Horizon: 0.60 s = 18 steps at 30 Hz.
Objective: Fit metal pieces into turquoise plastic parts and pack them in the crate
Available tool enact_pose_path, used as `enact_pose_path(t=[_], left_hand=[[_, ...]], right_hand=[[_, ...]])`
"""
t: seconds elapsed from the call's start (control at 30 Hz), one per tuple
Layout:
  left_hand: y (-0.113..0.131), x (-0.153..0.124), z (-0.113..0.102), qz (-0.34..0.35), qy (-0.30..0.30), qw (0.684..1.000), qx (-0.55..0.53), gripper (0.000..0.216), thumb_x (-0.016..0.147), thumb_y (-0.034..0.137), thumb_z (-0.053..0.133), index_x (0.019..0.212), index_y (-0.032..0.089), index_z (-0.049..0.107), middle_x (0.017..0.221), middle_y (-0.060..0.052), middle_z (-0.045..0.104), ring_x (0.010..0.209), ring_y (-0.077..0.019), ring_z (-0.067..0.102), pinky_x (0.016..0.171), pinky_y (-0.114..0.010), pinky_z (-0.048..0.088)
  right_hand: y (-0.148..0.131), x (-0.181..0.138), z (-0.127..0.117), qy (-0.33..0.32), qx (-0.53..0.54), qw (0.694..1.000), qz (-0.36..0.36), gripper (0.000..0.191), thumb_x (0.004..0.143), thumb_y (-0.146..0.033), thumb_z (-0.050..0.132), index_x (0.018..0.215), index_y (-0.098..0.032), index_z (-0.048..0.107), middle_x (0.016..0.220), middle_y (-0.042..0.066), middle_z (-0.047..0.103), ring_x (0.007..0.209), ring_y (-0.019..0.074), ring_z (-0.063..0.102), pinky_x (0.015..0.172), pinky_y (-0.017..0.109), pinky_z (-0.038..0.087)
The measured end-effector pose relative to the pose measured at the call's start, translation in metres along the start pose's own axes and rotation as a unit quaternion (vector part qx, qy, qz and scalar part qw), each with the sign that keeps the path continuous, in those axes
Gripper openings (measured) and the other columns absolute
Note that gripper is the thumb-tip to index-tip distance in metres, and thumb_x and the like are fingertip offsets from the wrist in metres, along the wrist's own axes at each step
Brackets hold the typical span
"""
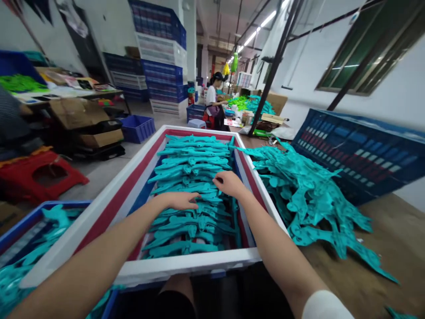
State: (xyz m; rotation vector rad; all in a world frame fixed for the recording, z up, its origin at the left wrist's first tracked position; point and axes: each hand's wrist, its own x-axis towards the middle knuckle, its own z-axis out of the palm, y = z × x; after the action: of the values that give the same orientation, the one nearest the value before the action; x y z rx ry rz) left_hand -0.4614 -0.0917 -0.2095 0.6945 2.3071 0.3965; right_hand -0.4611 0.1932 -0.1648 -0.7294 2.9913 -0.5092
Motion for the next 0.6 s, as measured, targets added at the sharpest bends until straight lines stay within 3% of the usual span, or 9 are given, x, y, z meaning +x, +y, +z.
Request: enact_pose_path(t=[0.13, 0.27, 0.4, 0.5, 0.57, 0.6], left_hand=[[0.004, -0.015, -0.004, -0.012, -0.001, 1.0, 0.021, 0.098, 0.107, 0.069, 0.062, 0.188, 0.014, 0.052, 0.169, -0.023, 0.077, 0.155, -0.0448, 0.075, 0.131, -0.052, 0.059], [0.012, -0.02, 0.004, -0.037, -0.051, 0.997, 0.047, 0.097, 0.108, 0.065, 0.063, 0.192, 0.017, 0.048, 0.178, -0.023, 0.07, 0.164, -0.0426, 0.07, 0.135, -0.051, 0.057], [0.025, -0.015, 0.004, -0.025, -0.059, 0.998, 0.022, 0.093, 0.108, 0.062, 0.065, 0.19, 0.02, 0.052, 0.176, -0.02, 0.073, 0.163, -0.0396, 0.072, 0.136, -0.049, 0.056], [0.041, -0.024, -0.009, -0.001, 0.009, 1.0, 0.025, 0.082, 0.104, 0.062, 0.062, 0.176, 0.023, 0.07, 0.171, -0.017, 0.078, 0.157, -0.0398, 0.076, 0.134, -0.049, 0.058], [0.052, -0.049, -0.019, 0.021, 0.128, 0.991, 0.016, 0.078, 0.103, 0.068, 0.058, 0.165, 0.025, 0.079, 0.166, -0.013, 0.081, 0.156, -0.0409, 0.076, 0.136, -0.051, 0.058], [0.056, -0.068, -0.021, 0.026, 0.215, 0.976, 0.005, 0.077, 0.104, 0.073, 0.056, 0.161, 0.029, 0.082, 0.161, -0.011, 0.085, 0.154, -0.0414, 0.076, 0.137, -0.053, 0.057]], right_hand=[[-0.007, -0.002, -0.003, -0.119, -0.004, 0.993, 0.005, 0.031, 0.122, -0.034, 0.069, 0.14, -0.018, 0.089, 0.132, 0.012, 0.091, 0.123, 0.0273, 0.083, 0.091, 0.031, 0.054], [-0.003, -0.001, -0.001, -0.204, 0.004, 0.979, 0.015, 0.034, 0.111, -0.041, 0.087, 0.139, -0.023, 0.092, 0.138, 0.011, 0.091, 0.119, 0.0293, 0.086, 0.077, 0.029, 0.055], [0.005, 0.002, -0.002, -0.237, 0.015, 0.971, 0.028, 0.035, 0.111, -0.045, 0.086, 0.137, -0.023, 0.093, 0.143, 0.011, 0.091, 0.125, 0.032, 0.086, 0.08, 0.031, 0.06], [0.011, 0.002, -0.005, -0.228, 0.014, 0.972, 0.051, 0.038, 0.114, -0.044, 0.08, 0.144, -0.022, 0.091, 0.146, 0.014, 0.089, 0.133, 0.0341, 0.085, 0.089, 0.032, 0.063], [0.014, 0.001, -0.006, -0.223, 0.007, 0.973, 0.067, 0.038, 0.114, -0.041, 0.08, 0.144, -0.02, 0.09, 0.147, 0.016, 0.089, 0.138, 0.0357, 0.084, 0.091, 0.033, 0.063], [0.015, 0.0, -0.006, -0.221, 0.003, 0.972, 0.074, 0.037, 0.114, -0.04, 0.081, 0.143, -0.019, 0.091, 0.148, 0.016, 0.088, 0.139, 0.0359, 0.084, 0.092, 0.032, 0.063]])
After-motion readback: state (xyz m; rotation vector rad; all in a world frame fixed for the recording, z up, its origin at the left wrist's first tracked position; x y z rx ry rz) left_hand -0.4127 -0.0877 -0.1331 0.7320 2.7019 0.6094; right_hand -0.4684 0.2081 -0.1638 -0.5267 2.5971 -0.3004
